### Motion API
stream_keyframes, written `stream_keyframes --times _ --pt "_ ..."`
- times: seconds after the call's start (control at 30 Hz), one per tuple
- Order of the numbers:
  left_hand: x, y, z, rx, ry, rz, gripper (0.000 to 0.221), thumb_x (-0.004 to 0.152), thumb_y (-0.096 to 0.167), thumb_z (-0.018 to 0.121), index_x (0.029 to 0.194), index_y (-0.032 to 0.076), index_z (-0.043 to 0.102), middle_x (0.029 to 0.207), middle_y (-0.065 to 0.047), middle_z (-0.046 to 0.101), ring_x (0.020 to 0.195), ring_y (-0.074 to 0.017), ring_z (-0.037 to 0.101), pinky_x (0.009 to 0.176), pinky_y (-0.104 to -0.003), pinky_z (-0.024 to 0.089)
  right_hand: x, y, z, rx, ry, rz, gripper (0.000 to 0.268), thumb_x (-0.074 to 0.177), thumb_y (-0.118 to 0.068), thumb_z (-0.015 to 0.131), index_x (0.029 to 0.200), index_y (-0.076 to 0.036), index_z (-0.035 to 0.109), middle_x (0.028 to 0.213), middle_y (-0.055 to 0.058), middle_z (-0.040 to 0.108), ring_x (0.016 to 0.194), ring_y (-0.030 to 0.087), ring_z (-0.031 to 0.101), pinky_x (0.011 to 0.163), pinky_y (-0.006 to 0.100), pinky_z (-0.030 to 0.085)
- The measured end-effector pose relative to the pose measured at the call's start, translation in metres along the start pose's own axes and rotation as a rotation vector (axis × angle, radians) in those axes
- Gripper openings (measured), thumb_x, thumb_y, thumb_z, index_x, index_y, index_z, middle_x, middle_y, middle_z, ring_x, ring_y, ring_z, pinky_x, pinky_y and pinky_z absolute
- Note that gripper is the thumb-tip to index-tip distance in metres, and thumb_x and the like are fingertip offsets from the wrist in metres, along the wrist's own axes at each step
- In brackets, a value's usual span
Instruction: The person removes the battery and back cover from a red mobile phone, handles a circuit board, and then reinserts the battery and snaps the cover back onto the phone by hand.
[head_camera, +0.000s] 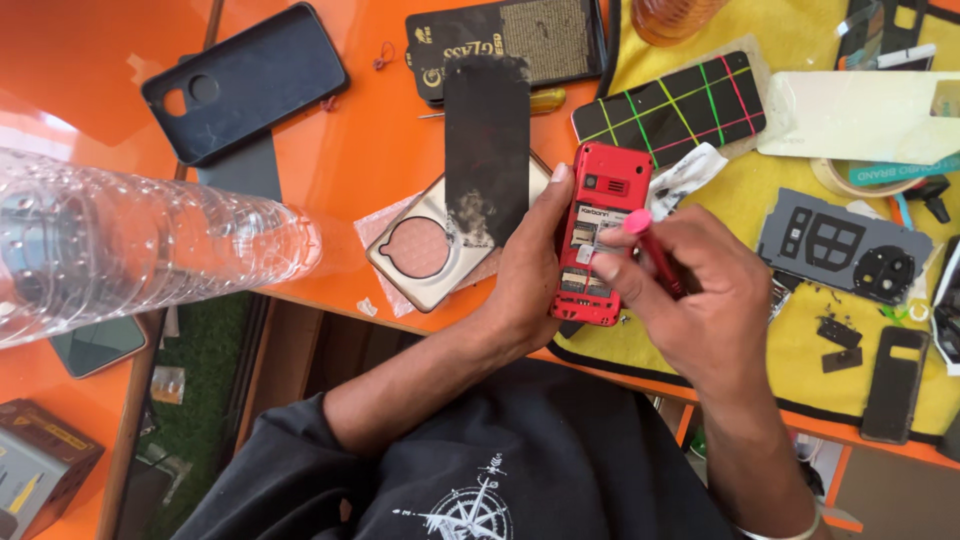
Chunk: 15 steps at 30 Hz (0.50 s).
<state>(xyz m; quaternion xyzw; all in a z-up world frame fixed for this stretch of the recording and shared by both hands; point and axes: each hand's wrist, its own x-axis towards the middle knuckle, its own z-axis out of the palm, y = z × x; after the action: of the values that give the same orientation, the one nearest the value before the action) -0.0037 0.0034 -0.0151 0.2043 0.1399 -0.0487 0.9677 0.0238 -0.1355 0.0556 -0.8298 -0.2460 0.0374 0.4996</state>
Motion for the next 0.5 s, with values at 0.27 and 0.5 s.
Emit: stream_keyframes --times 0.27,0.5 --pt "0.000 -0.018 -0.008 0.307 0.060 0.275 0.046 0.117 0.042 0.041 0.122 0.002 0.061 0.107 -0.006 0.066 0.096 -0.0139 0.060 0.088 -0.032 0.052 -0.003 -0.023 0.001 -0.249 -0.016 -0.104 0.024 0.082 -0.005 0.089 0.101 -0.002 0.076 0.093 0.008 0.067 0.076 0.014 0.066 0.065 0.027 0.052" --pt "-0.016 -0.012 -0.008 0.252 0.042 0.237 0.048 0.116 0.044 0.040 0.125 0.001 0.059 0.109 -0.008 0.066 0.096 -0.0133 0.063 0.089 -0.030 0.053 -0.016 0.001 0.002 0.030 -0.065 -0.012 0.019 0.087 -0.004 0.086 0.099 -0.002 0.072 0.094 0.002 0.067 0.081 0.007 0.065 0.072 0.021 0.051"
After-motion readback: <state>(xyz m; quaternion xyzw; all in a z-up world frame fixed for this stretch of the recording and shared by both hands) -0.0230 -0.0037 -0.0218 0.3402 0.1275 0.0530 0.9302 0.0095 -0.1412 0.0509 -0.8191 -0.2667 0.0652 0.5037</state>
